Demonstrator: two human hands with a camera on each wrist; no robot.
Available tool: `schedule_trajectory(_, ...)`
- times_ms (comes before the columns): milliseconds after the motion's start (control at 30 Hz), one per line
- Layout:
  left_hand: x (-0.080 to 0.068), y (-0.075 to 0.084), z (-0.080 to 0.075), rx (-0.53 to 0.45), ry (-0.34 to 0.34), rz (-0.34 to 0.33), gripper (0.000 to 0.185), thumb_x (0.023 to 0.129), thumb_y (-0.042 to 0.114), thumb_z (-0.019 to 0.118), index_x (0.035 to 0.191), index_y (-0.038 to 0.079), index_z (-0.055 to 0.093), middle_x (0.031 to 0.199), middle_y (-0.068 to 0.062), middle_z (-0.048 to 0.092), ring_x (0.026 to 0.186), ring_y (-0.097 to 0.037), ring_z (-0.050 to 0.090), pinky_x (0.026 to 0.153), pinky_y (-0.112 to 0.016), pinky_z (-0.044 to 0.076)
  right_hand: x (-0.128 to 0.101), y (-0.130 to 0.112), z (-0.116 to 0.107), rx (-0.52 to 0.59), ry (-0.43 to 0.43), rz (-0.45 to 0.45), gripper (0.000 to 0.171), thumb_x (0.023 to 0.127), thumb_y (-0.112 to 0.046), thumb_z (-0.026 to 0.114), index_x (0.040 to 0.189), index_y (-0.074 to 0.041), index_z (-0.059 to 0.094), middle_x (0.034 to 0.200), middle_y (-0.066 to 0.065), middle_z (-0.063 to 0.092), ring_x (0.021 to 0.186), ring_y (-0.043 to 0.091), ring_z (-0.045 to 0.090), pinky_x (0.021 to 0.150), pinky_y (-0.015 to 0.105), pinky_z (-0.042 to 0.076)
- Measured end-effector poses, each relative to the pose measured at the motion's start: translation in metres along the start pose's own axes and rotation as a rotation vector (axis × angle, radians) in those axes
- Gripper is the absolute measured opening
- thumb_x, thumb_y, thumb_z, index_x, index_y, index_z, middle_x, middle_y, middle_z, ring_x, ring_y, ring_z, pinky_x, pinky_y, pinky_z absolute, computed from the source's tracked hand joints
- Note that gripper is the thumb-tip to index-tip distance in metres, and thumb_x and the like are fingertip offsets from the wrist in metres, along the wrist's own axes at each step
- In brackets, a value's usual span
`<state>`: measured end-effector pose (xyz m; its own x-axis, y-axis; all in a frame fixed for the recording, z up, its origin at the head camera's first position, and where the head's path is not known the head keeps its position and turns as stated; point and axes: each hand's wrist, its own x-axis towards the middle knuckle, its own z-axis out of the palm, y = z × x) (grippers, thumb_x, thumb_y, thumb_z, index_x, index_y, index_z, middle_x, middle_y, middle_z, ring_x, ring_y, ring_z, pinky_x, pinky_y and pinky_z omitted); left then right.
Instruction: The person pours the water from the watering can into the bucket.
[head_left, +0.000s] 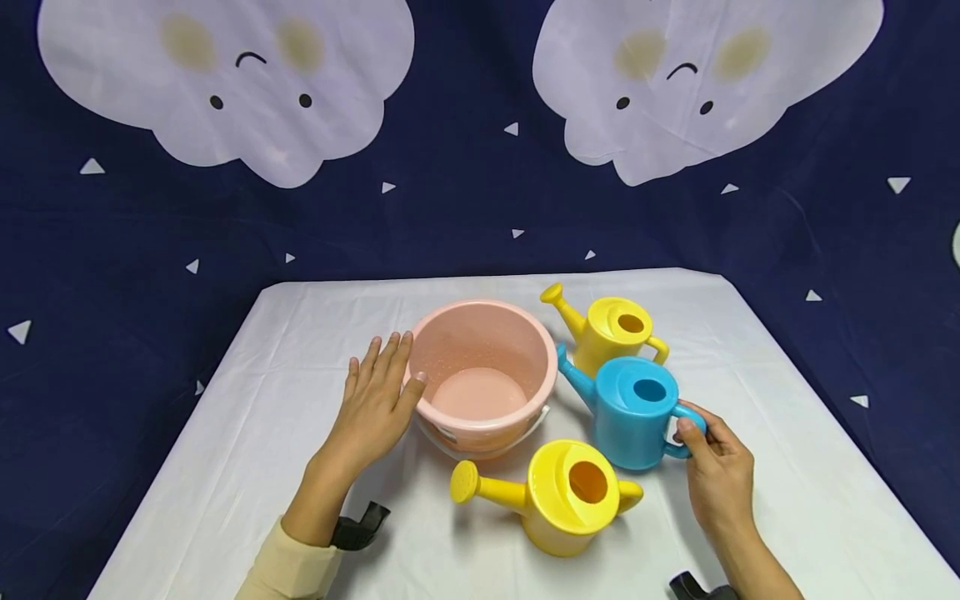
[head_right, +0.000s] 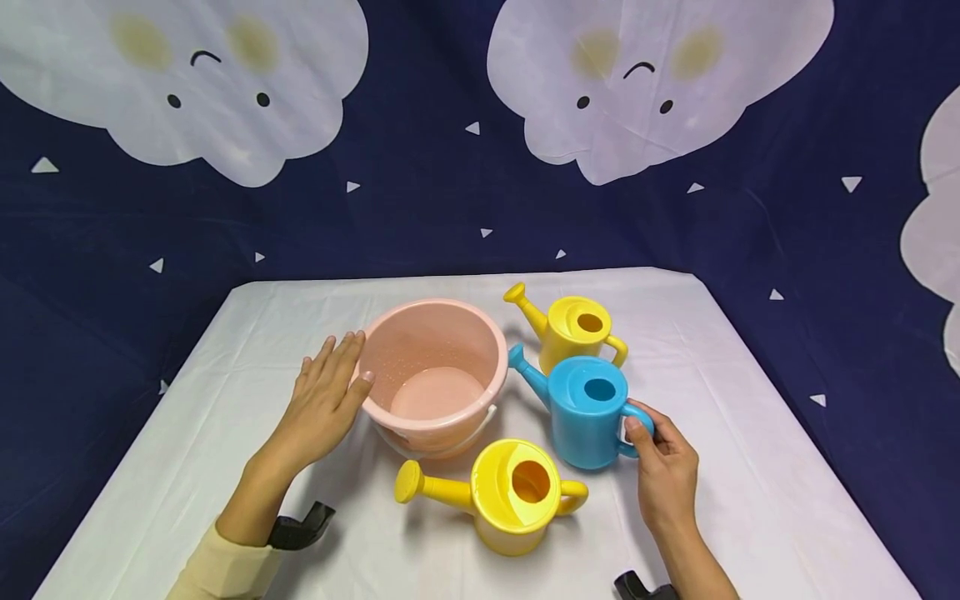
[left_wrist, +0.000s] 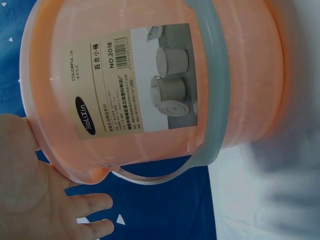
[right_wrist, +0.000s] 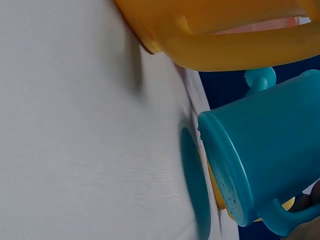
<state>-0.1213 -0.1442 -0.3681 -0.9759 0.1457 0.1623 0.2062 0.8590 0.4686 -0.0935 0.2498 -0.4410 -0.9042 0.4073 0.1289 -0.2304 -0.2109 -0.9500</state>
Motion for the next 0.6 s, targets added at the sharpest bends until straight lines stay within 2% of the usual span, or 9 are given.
schedule_trajectory(167, -0.0002, 0.0003, -0.0001, -0.001, -0.004, -0.001, 0.062, 0.101, 0.048, 0.026, 0.153, 0.018, 0.012, 0.159, -0.012, 0.015, 0.148, -0.034, 0.001, 0.116, -0.060, 0.000, -0.0011, 0.0039, 0.0002, -0.041, 0.014, 0.016, 0.035, 0.089, -0.004, 0.061, 0.119, 0.013, 0.056, 0.093, -0.001, 0.067, 0.082, 0.015, 0.053, 0.074, 0.016, 0.049)
schedule_trajectory(467, 0.0013, -0.0003, 0.0004, -0.003, -0.008, -0.005, 0.062, 0.101, 0.049, 0.025, 0.153, 0.018, 0.011, 0.159, -0.012, 0.015, 0.148, -0.034, 0.001, 0.116, -0.061, 0.000, -0.0051, 0.0082, -0.0020, 0.030, -0.018, -0.005, 0.030, 0.091, 0.005, 0.054, 0.118, 0.017, 0.054, 0.094, 0.001, 0.067, 0.080, 0.013, 0.059, 0.076, 0.017, 0.051)
schedule_trajectory(600, 0.0017, -0.0010, 0.0004, -0.001, -0.009, -0.002, 0.062, 0.101, 0.049, 0.026, 0.153, 0.018, 0.011, 0.159, -0.012, 0.014, 0.148, -0.034, 0.001, 0.115, -0.061, 0.001, -0.0081, 0.0093, -0.0039, 0.014, -0.031, -0.007, 0.028, 0.092, 0.005, 0.053, 0.118, 0.015, 0.055, 0.093, 0.001, 0.066, 0.082, 0.013, 0.060, 0.078, 0.016, 0.052)
